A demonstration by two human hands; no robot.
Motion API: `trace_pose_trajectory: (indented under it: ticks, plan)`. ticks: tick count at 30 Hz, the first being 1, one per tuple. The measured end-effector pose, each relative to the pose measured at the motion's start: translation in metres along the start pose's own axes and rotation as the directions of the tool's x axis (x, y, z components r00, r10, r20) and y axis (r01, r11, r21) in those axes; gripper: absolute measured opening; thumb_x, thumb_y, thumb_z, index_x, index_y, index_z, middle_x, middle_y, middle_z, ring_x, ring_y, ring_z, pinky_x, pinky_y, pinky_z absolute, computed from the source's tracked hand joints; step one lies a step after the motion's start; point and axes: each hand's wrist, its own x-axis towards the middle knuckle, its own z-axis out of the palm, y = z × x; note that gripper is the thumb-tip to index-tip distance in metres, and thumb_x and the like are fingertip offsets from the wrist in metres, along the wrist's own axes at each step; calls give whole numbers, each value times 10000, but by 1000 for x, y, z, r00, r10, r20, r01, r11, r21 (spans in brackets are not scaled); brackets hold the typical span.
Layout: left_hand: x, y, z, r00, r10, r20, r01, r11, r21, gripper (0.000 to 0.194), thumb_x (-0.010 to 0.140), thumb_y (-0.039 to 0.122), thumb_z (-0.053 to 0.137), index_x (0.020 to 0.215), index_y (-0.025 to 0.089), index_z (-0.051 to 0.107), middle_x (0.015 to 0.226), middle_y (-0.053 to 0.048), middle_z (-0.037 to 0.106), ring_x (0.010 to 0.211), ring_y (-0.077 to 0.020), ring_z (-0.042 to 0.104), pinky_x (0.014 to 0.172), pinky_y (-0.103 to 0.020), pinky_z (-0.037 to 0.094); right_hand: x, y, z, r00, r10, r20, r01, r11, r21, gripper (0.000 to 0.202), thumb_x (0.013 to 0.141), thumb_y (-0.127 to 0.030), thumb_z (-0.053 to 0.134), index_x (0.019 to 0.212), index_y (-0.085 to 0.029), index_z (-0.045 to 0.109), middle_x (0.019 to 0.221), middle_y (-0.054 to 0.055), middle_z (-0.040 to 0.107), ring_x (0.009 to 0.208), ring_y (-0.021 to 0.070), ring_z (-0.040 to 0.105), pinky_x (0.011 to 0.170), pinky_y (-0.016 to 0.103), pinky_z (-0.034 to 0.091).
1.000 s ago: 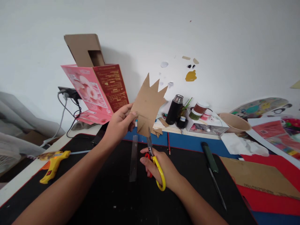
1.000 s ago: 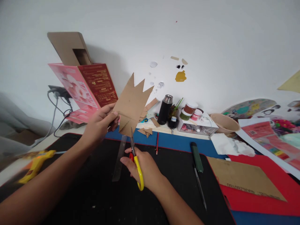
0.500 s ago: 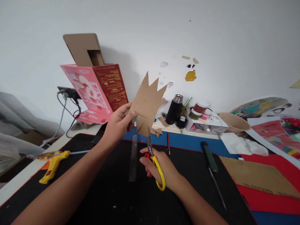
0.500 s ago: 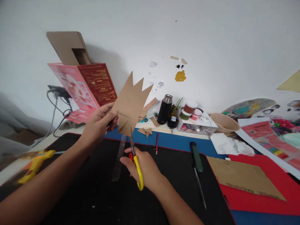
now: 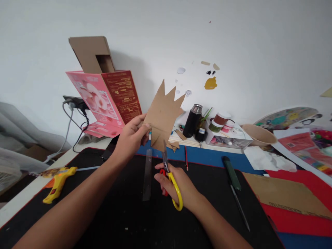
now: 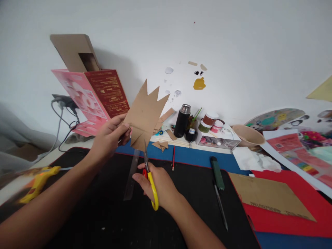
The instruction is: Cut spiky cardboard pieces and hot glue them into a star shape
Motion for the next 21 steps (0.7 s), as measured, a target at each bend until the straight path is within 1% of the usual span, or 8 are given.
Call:
trace_pose_trajectory:
  ticks: [4,14,17,21]
  plan:
    - [0,-1,1,1000,5,-2,-5,1000,1,433,947,335,677,1333,141,644,614,78,516,447,-91,433,449,-240,322,1,2,1,1000,8,-11,-8,1000,9,535,1009,-669,617,1310,-230,671,660,-6,679,549,194,717,555,273,532]
    - [0,-4,2,1000,4,-4,-4,1000,-11,403,944,333,674,1305,158,643,600,82,515,442,-94,431,446,-239,319,1,0,2,999,33,-24,-32,999,35,445,1018,-589,640,1275,-227,672,622,-27,655,521,179,694,533,255,525]
    - [0,-4,2,1000,8,-8,-8,1000,-7,387,949,334,672,1293,158,645,599,83,513,440,-93,435,444,-238,321,1,-3,2,999,41,-22,-40,999,36,380,1024,-556,641,1209,-226,677,614,-31,648,510,170,683,525,243,519]
    - [-1,-5,3,1000,11,-11,-11,1000,-4,358,954,331,667,1271,166,648,612,80,527,444,-94,444,444,-236,330,0,-5,1,998,52,-19,-51,998,43,322,1032,-542,632,1060,-223,664,600,-34,637,493,157,671,503,221,501]
